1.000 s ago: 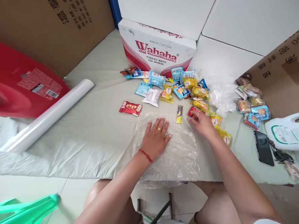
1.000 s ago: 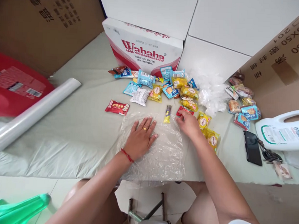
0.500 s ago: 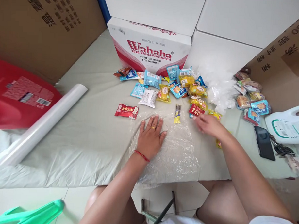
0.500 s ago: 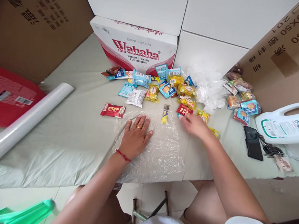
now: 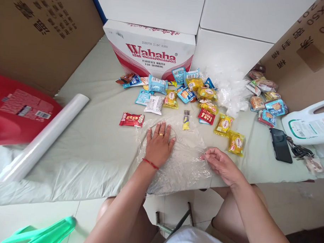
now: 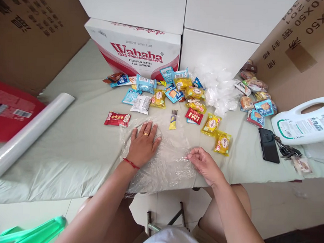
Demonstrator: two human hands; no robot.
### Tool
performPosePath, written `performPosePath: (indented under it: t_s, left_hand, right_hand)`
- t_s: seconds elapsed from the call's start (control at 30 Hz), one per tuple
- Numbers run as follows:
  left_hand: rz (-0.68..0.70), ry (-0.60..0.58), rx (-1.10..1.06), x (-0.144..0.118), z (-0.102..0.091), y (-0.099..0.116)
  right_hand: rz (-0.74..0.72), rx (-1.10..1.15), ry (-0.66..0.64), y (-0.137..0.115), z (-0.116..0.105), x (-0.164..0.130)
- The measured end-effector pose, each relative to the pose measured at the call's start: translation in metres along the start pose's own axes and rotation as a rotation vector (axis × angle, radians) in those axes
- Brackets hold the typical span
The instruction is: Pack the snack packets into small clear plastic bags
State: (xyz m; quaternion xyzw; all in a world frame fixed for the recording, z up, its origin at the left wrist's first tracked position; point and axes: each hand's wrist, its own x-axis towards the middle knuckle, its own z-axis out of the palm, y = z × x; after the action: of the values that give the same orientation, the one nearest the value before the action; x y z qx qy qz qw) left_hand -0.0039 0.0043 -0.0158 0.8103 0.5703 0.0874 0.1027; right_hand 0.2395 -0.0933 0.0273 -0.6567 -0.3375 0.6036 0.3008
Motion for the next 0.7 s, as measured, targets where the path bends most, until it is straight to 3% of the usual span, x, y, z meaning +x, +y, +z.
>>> performPosePath:
  t_s: [0.07, 0.17, 0.43, 0.53, 0.63, 0.7]
  left_hand:
    - [0.0, 0.004, 0.005, 0.0, 0.001, 0.001]
    - [0.012, 0.023, 0.003, -0.001, 0.003, 0.0]
    - [-0.017, 0.009, -0.088, 0.004, 0.0, 0.0]
    - [-0.057, 0.035, -0.197, 0.01, -0.009, -0.003]
    - [-0.073, 0.082, -0.209, 0.014, -0.014, -0.007]
    - [-0.049, 0.044, -0.168, 0.014, -0.012, -0.006]
  right_hand:
    - [0.042, 0.066, 0.024, 0.001, 0.005, 0.001]
    - [-0.013, 0.071, 0.107, 0.004, 0.006, 0.001]
    - [-0.143, -0.144, 0.342, 0.011, -0.031, -0.01]
    - [-0.239, -0.245, 0.381, -0.009, -0.034, -0.002]
    - [-0.362, -0.373, 0.323, -0.043, -0.024, 0.017]
    - [-0.455, -0.472, 0.261, -0.07, -0.011, 0.037]
